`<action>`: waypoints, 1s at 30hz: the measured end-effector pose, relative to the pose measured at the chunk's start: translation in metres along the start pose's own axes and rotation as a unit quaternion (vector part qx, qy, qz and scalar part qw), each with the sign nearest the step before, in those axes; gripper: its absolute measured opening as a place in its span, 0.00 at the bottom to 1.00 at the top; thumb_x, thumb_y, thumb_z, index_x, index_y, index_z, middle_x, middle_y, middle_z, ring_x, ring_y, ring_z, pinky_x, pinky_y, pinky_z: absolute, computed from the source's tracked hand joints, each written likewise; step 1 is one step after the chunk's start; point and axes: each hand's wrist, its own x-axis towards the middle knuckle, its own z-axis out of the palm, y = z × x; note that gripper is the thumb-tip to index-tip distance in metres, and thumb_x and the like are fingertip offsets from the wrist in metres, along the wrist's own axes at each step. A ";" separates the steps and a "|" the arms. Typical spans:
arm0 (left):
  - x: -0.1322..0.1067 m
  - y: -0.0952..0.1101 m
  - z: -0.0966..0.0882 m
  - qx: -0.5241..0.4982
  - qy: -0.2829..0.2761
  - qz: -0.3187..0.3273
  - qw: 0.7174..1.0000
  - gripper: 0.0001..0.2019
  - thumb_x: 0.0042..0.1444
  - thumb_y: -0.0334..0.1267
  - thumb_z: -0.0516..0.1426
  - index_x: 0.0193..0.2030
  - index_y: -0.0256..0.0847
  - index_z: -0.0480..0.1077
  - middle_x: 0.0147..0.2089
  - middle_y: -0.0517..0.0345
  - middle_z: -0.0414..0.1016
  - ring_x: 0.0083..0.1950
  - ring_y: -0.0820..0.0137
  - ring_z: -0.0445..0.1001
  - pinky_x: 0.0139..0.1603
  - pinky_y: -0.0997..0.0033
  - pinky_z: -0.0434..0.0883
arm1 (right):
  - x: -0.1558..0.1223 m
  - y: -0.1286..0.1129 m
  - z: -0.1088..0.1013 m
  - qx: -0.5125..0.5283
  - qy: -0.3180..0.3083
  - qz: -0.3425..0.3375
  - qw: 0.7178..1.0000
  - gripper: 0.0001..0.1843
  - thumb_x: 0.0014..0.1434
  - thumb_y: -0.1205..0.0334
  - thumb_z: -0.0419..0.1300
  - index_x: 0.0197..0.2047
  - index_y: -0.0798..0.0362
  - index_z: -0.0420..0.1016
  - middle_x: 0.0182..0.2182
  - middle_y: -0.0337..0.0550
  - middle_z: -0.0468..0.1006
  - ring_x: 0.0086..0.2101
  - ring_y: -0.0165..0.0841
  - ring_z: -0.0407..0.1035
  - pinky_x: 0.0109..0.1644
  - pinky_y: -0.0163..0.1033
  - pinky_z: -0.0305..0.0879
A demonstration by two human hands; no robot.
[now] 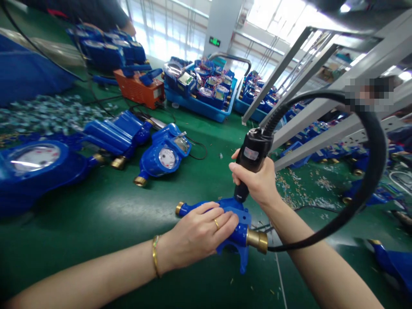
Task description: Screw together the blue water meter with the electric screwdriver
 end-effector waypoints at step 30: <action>0.004 -0.001 -0.009 -0.026 -0.054 -0.026 0.998 0.14 0.67 0.30 0.55 0.58 0.34 0.63 0.46 0.53 0.81 0.45 0.64 0.78 0.54 0.62 0.73 | 0.006 -0.006 0.018 -0.060 0.064 0.029 0.996 0.18 0.48 0.51 0.71 0.31 0.53 0.70 0.16 0.33 0.68 0.16 0.27 0.61 0.22 0.35 0.60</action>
